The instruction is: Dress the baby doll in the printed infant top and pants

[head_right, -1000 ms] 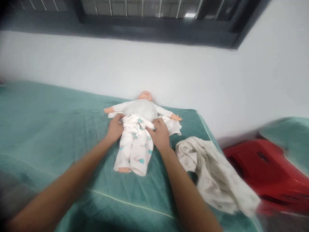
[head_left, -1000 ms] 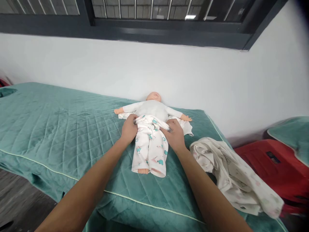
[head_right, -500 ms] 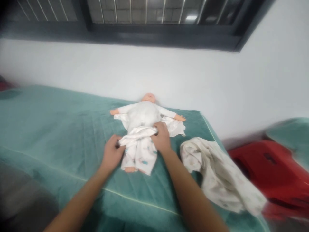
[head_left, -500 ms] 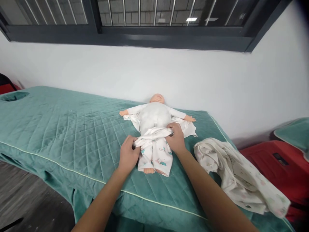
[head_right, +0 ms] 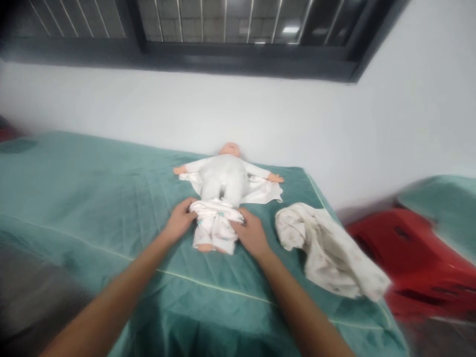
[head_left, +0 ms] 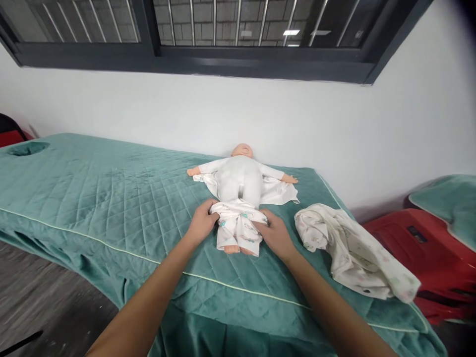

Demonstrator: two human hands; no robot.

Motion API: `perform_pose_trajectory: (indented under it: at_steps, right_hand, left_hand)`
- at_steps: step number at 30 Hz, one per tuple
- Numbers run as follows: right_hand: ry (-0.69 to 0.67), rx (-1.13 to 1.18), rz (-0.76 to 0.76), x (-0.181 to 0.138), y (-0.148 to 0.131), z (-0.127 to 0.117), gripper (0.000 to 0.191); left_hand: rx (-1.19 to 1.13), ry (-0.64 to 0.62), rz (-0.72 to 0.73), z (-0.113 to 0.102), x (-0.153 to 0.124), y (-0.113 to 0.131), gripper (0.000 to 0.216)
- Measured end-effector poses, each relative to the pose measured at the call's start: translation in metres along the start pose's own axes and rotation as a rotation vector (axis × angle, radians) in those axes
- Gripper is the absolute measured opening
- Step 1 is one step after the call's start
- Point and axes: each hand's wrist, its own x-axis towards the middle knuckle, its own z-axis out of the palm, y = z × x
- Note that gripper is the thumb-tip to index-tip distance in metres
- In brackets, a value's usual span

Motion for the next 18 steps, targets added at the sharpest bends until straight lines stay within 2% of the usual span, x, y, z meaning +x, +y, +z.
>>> perform_pose_trajectory:
  at_steps: [5, 8, 11, 13, 15, 18]
  right_hand:
    - [0.086, -0.035, -0.017, 0.018, -0.007, 0.006, 0.017]
    - [0.100, -0.043, -0.024, 0.021, -0.010, 0.008, 0.015]
    - [0.030, -0.016, -0.031, 0.010, -0.012, 0.006, 0.015]
    - [-0.028, -0.030, -0.046, -0.005, -0.017, 0.003, 0.016]
    - [-0.097, -0.085, -0.064, -0.023, -0.026, -0.003, 0.018]
    - [-0.248, -0.178, -0.106, -0.043, -0.045, -0.012, 0.029]
  left_hand:
    - [-0.007, -0.085, -0.060, -0.007, -0.045, 0.008, 0.010]
    - [-0.034, -0.150, -0.083, -0.012, -0.066, 0.015, 0.039]
    - [-0.015, -0.253, 0.022, -0.013, -0.077, 0.019, 0.079]
    - [0.036, -0.254, 0.123, -0.010, -0.079, 0.016, 0.092]
    - [0.097, -0.190, 0.189, -0.004, -0.078, 0.010, 0.093]
    - [0.152, -0.134, 0.229, 0.002, -0.073, 0.002, 0.082]
